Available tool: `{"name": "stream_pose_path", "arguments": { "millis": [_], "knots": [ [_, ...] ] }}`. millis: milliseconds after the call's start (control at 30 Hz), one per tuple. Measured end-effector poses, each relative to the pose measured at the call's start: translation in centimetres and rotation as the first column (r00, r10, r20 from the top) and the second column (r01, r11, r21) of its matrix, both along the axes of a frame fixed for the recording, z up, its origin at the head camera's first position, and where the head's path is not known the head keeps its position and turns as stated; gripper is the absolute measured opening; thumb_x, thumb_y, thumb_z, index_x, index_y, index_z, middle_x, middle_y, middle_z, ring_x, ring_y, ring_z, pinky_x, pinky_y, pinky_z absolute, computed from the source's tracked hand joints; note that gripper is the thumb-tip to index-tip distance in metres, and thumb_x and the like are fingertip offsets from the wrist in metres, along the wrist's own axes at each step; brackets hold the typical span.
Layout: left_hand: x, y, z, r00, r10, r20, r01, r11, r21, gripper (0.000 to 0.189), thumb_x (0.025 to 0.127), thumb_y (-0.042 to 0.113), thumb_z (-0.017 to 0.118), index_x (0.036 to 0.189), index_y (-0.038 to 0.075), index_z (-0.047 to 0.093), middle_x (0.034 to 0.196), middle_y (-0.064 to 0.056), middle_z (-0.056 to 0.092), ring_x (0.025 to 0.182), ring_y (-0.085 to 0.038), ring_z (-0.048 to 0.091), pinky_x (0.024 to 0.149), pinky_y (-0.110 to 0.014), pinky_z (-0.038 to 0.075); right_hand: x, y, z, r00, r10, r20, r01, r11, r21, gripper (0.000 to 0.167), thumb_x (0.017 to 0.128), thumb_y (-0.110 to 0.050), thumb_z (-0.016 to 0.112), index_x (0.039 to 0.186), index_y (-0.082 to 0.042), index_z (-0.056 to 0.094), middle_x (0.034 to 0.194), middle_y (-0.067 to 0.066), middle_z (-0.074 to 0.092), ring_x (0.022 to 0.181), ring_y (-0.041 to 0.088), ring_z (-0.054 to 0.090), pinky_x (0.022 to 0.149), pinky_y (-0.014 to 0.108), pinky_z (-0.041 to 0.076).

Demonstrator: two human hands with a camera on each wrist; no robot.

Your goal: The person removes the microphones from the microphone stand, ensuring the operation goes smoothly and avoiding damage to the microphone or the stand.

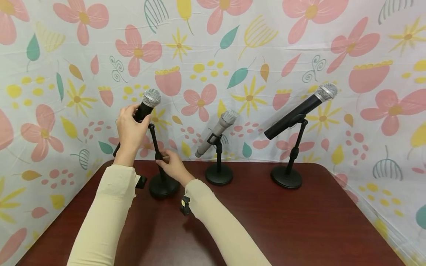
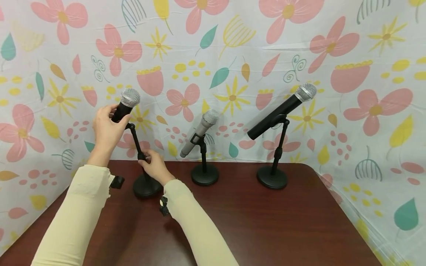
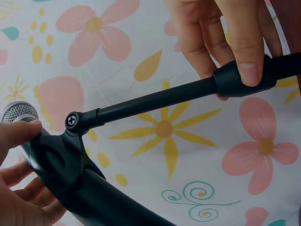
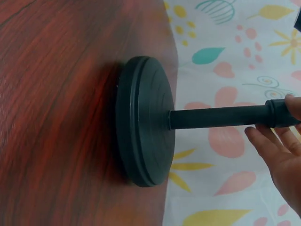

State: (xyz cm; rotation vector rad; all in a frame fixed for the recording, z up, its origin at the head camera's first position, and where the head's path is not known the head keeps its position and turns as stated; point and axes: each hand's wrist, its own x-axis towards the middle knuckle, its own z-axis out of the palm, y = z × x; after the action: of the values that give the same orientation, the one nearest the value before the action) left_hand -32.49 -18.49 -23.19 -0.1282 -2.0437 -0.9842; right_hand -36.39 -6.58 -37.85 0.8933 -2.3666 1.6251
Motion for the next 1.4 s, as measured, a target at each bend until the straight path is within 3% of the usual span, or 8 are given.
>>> {"name": "stream_pose_path", "arguments": {
  "millis": [367,800,967,1133,1400],
  "knots": [
    [0.7,0.1,0.7,0.999,-0.036,-0.025,0.036,0.999,-0.01,0.039,0.088,0.014,0.069,0.122,-0.003,0.061,0.107,-0.025,0.056,0.099,-0.039,0.054,0.085,-0.049,0.043,0.7,1.0,1.2,0.999,-0.017,-0.029,0.019,0.998,0.052,0.038,0.094,-0.013,0.064,0.13,-0.005,0.056,0.119,0.013,0.06,0.106,0.024,0.063,0.084,0.025,0.052],
    [2.1,0.8,1.2,0.996,-0.091,0.004,0.091,0.995,-0.044,0.041,0.087,0.014,0.066,0.124,-0.003,0.059,0.112,-0.023,0.055,0.102,-0.036,0.053,0.086,-0.048,0.041,2.1,3.3,2.0,0.995,0.003,-0.097,0.001,0.999,0.041,0.039,0.091,-0.012,0.068,0.126,0.0,0.058,0.117,0.015,0.063,0.1,0.025,0.065,0.081,0.023,0.053],
    [2.6,1.1,1.5,0.992,-0.118,0.036,0.121,0.99,-0.075,0.042,0.088,0.016,0.066,0.124,-0.004,0.059,0.114,-0.023,0.055,0.105,-0.037,0.053,0.085,-0.048,0.044,2.7,4.5,2.2,0.99,-0.007,-0.138,0.014,0.998,0.053,0.039,0.09,-0.014,0.07,0.125,-0.002,0.059,0.115,0.013,0.064,0.098,0.025,0.066,0.082,0.025,0.053],
    [3.0,1.7,1.9,0.985,-0.157,0.073,0.163,0.982,-0.092,0.042,0.088,0.019,0.066,0.123,-0.004,0.059,0.113,-0.022,0.055,0.104,-0.038,0.055,0.084,-0.048,0.045,3.5,6.0,2.7,0.992,-0.026,-0.122,0.032,0.998,0.05,0.039,0.089,-0.014,0.071,0.125,-0.004,0.06,0.115,0.013,0.064,0.1,0.025,0.066,0.084,0.029,0.053],
    [4.0,2.9,2.9,0.979,-0.162,0.122,0.175,0.98,-0.099,0.04,0.087,0.023,0.066,0.119,0.0,0.062,0.11,-0.019,0.057,0.1,-0.035,0.055,0.086,-0.049,0.041,4.4,7.7,2.8,0.99,-0.034,-0.137,0.044,0.996,0.072,0.038,0.088,-0.015,0.071,0.123,-0.004,0.061,0.116,0.013,0.063,0.101,0.025,0.066,0.084,0.03,0.053]
  ]
}}
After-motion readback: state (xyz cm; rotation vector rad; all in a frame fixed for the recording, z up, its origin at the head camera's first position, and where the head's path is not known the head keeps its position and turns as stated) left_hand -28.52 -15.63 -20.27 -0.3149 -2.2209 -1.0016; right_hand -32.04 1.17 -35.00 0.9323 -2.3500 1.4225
